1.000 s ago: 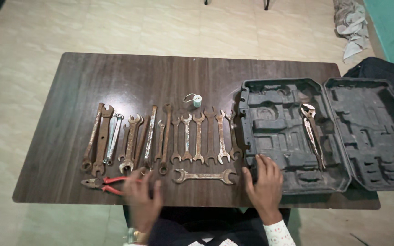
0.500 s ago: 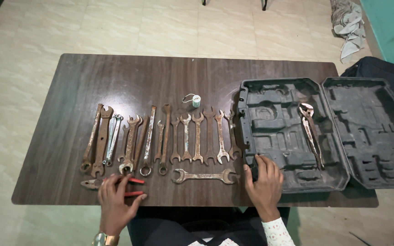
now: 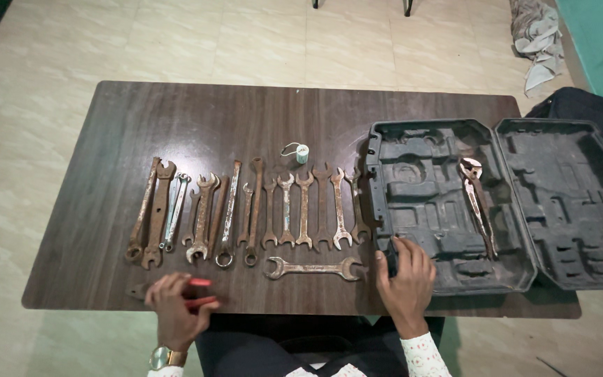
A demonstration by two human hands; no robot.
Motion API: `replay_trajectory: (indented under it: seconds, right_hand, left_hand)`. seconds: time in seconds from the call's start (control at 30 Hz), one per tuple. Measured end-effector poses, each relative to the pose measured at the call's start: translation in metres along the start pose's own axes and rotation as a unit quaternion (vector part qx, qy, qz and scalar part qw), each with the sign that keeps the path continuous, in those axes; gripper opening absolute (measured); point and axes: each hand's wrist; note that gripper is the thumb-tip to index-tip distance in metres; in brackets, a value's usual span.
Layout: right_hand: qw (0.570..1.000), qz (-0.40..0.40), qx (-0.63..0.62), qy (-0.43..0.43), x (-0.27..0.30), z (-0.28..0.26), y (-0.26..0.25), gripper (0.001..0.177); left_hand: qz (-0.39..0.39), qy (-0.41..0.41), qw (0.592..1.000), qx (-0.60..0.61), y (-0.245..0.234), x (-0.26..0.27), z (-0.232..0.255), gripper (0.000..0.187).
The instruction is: The person empties a toolbox onto a table, then systematically picks up each wrench and pair of pliers and places them back into the toolbox compartments.
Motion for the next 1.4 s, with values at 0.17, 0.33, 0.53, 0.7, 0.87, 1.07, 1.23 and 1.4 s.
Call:
replay_trajectory:
  seconds: [0.17, 0.33, 0.53, 0.7, 0.87, 1.07, 1.23, 1.4]
  right_hand:
    - [0.992, 0.072, -0.106, -0.019, 0.005, 0.0, -0.004, 0.031]
    - [0.886, -0.122, -0.379, 0.239, 0.05, -0.016, -0.009, 0.023]
    - [0.292, -0.381, -0.728, 0.489, 0.099, -0.013, -0.006, 0.055]
    - [0.243, -0.347, -0.743, 0.518, 0.113, 0.007, -0.014, 0.062]
    - [0.431, -0.281, -0.738, 0.437, 0.108, 0.013, -0.022, 0.057]
    - [0.489, -0.311, -0.719, 0.385, 0.089, 0.005, -0.026, 0.056]
    - [0.761, -0.27, -0.513, 0.29, 0.084, -0.024, -0.025, 0.05]
    - [0.927, -0.219, -0.292, 0.085, 0.068, -0.042, -0.047, 0.078]
  left_hand:
    - [0.129, -0.06, 0.974, 0.176, -0.012, -0.023, 0.05, 0.084]
    - [0.042, 0.079, 0.97, 0.228, -0.022, -0.051, 0.142, 0.078]
    - [-0.241, 0.321, 0.861, 0.313, -0.007, -0.059, 0.222, 0.065]
    - [-0.287, 0.383, 0.821, 0.312, 0.006, -0.067, 0.236, 0.061]
    - [-0.229, 0.317, 0.839, 0.379, 0.011, -0.063, 0.241, 0.06]
    - [-0.185, -0.144, 0.814, 0.531, 0.031, -0.031, 0.251, 0.062]
    - [-0.265, -0.286, 0.671, 0.631, 0.052, -0.014, 0.236, 0.032]
    - [-0.268, -0.265, 0.739, 0.558, 0.051, -0.01, 0.225, 0.029]
Point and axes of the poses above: each hand's wrist, its own x-axis away from the middle knuckle, its own y-axis out of the palm, z = x × y, and after that the axes turned 3 degrees about z, right-handed
